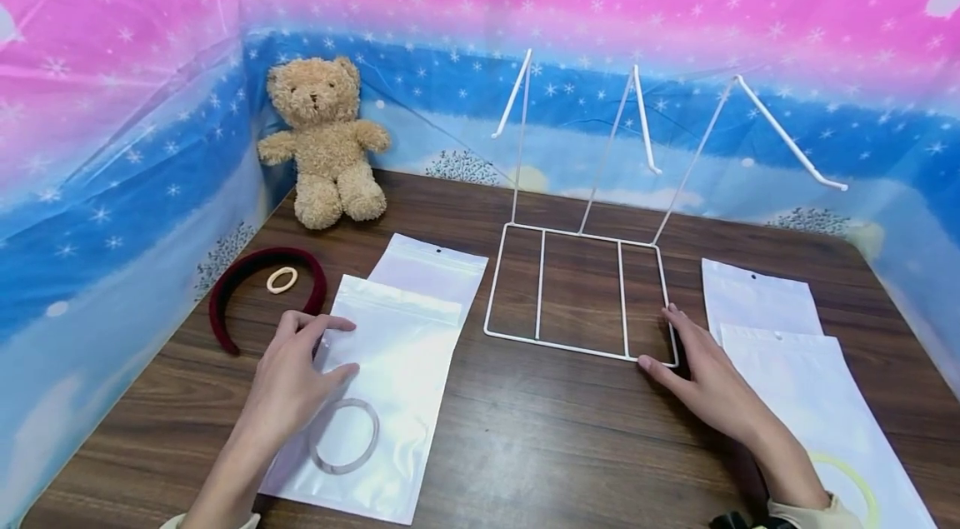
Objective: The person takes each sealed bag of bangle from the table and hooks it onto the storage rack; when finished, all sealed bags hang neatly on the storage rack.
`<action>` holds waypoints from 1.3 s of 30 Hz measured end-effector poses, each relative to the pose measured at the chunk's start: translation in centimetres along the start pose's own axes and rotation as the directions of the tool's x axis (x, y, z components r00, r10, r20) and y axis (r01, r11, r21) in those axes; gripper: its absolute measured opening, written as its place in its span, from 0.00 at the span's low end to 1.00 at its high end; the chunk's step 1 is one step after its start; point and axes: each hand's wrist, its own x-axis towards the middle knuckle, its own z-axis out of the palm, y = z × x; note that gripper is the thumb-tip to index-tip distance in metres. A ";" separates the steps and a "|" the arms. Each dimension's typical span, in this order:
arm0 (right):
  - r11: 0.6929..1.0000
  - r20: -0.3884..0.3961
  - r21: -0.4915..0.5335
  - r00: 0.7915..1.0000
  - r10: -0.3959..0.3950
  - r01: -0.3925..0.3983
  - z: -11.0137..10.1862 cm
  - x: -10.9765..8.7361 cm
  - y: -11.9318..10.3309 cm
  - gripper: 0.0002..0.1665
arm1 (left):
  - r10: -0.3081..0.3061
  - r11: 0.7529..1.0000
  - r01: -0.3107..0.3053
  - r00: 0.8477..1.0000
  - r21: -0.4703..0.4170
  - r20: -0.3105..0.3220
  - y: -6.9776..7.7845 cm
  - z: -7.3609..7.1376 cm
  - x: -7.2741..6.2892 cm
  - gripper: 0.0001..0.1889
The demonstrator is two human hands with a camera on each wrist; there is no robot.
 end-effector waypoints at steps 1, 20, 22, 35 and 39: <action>1.000 -0.004 -0.002 1.000 0.000 0.000 0.0 0.0 0.1 0.53 | 0.014 0.999 -0.014 1.000 -0.031 -0.008 0.0 0.0 0.0 0.22; 0.998 -0.018 -0.066 1.000 0.016 -0.017 0.2 0.3 0.7 0.57 | 0.089 0.880 -0.018 0.988 -0.475 0.129 1.1 -1.1 -0.1 0.15; 0.997 -0.019 -0.070 1.000 0.017 -0.019 0.2 0.3 0.8 0.57 | 0.128 0.861 -0.048 0.984 -0.507 0.123 1.6 -1.2 0.1 0.15; 0.997 -0.027 -0.072 0.999 0.019 -0.021 0.1 0.2 0.9 0.58 | 0.251 0.621 -0.191 0.967 -0.760 -0.038 6.7 -2.1 2.9 0.16; 0.997 -0.032 -0.075 0.999 0.008 -0.011 0.2 0.3 0.8 0.57 | 0.276 0.461 -0.255 0.952 -0.850 -0.136 8.2 -2.1 4.3 0.16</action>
